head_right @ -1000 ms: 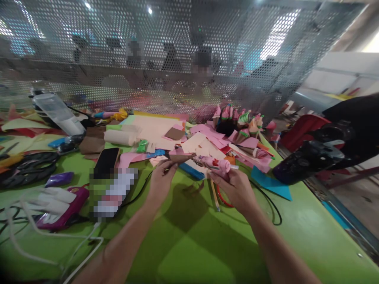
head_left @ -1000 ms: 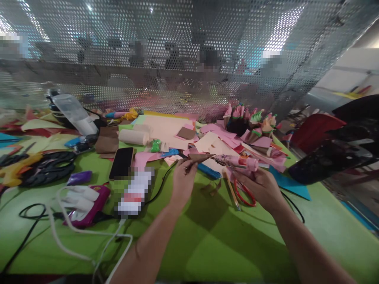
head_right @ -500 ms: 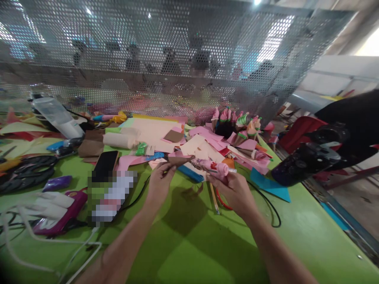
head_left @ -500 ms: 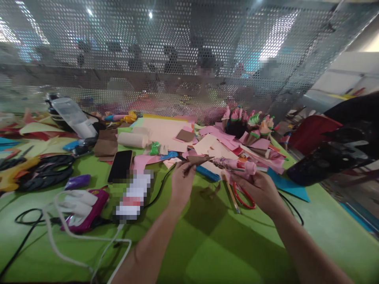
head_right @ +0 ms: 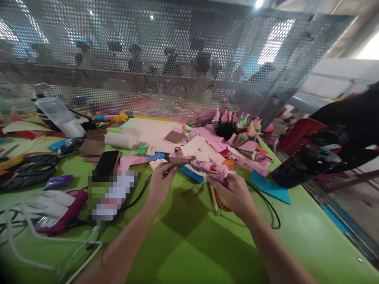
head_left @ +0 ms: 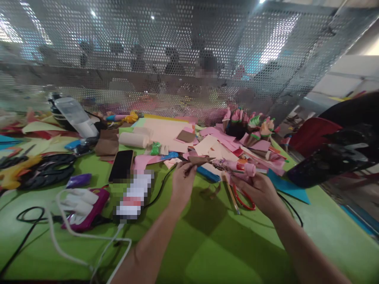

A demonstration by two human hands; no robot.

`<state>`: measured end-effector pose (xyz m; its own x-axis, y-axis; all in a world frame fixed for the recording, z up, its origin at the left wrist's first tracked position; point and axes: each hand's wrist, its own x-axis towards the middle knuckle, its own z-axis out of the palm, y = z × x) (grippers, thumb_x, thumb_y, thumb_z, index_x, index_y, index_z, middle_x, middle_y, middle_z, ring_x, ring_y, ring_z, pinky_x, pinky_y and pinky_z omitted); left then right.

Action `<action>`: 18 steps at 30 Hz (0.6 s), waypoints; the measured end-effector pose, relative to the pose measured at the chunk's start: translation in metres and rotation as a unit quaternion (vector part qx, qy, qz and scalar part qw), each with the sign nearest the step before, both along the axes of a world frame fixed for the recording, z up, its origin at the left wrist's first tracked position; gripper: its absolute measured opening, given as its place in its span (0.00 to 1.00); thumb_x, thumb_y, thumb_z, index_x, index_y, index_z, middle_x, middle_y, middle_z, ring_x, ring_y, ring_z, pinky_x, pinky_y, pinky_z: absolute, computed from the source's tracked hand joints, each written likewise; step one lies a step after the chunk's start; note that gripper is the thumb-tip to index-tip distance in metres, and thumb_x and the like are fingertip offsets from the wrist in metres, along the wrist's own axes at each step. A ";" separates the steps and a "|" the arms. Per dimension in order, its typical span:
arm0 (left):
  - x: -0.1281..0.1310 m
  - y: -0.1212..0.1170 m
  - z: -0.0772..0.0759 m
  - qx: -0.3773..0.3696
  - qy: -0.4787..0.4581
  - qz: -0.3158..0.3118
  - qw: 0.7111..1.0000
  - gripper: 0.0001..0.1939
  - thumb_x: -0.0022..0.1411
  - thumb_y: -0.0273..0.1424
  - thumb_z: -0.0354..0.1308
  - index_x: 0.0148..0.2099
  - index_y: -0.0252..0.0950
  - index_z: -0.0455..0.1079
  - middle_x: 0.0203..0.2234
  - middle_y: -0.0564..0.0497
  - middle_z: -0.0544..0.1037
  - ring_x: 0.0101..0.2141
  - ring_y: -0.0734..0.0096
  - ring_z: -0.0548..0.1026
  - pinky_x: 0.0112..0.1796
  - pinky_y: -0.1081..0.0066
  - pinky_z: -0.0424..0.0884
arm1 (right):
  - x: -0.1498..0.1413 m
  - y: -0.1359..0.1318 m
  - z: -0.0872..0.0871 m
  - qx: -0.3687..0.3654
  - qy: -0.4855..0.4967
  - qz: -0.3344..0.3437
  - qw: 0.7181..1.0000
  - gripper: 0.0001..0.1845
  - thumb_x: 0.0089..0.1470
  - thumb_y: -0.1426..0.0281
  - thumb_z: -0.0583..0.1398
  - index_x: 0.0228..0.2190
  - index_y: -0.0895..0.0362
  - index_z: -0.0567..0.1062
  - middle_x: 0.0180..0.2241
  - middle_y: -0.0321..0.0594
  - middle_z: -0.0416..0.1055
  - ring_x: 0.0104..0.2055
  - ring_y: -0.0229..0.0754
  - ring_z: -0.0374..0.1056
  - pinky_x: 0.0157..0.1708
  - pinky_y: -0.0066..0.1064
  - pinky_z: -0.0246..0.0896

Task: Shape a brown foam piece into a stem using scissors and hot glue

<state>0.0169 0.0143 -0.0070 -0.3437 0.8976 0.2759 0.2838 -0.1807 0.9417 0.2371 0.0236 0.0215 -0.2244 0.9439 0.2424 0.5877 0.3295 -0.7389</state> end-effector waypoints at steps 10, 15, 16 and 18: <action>0.001 -0.001 0.000 -0.002 -0.017 -0.008 1.000 0.08 0.59 0.27 0.57 0.33 0.36 0.78 0.32 0.48 0.76 0.34 0.69 0.72 0.36 0.72 0.68 | -0.001 0.000 -0.004 -0.008 0.007 -0.001 1.000 0.25 0.53 0.50 0.60 0.21 0.58 0.74 0.16 0.34 0.58 0.21 0.37 0.54 0.21 0.29 0.51; 0.001 0.000 -0.003 -0.001 -0.044 -0.023 0.999 0.07 0.59 0.29 0.58 0.33 0.36 0.79 0.33 0.48 0.77 0.36 0.68 0.72 0.40 0.70 0.68 | -0.002 -0.002 -0.003 -0.027 0.013 0.030 0.999 0.22 0.54 0.52 0.60 0.27 0.59 0.77 0.20 0.36 0.65 0.23 0.38 0.58 0.22 0.29 0.55; 0.000 0.000 -0.003 -0.004 -0.054 -0.031 0.998 0.08 0.59 0.29 0.58 0.34 0.35 0.79 0.33 0.48 0.77 0.37 0.68 0.73 0.40 0.70 0.68 | -0.001 -0.002 -0.003 -0.026 0.011 0.028 0.999 0.23 0.54 0.51 0.60 0.27 0.59 0.77 0.20 0.36 0.64 0.23 0.38 0.57 0.21 0.28 0.54; 0.000 0.000 -0.005 -0.017 -0.073 -0.048 0.996 0.09 0.60 0.30 0.57 0.37 0.35 0.79 0.35 0.47 0.78 0.38 0.67 0.73 0.41 0.70 0.68 | -0.001 -0.001 -0.003 -0.015 0.006 0.015 1.000 0.24 0.54 0.50 0.60 0.25 0.59 0.77 0.19 0.35 0.63 0.22 0.38 0.56 0.20 0.28 0.52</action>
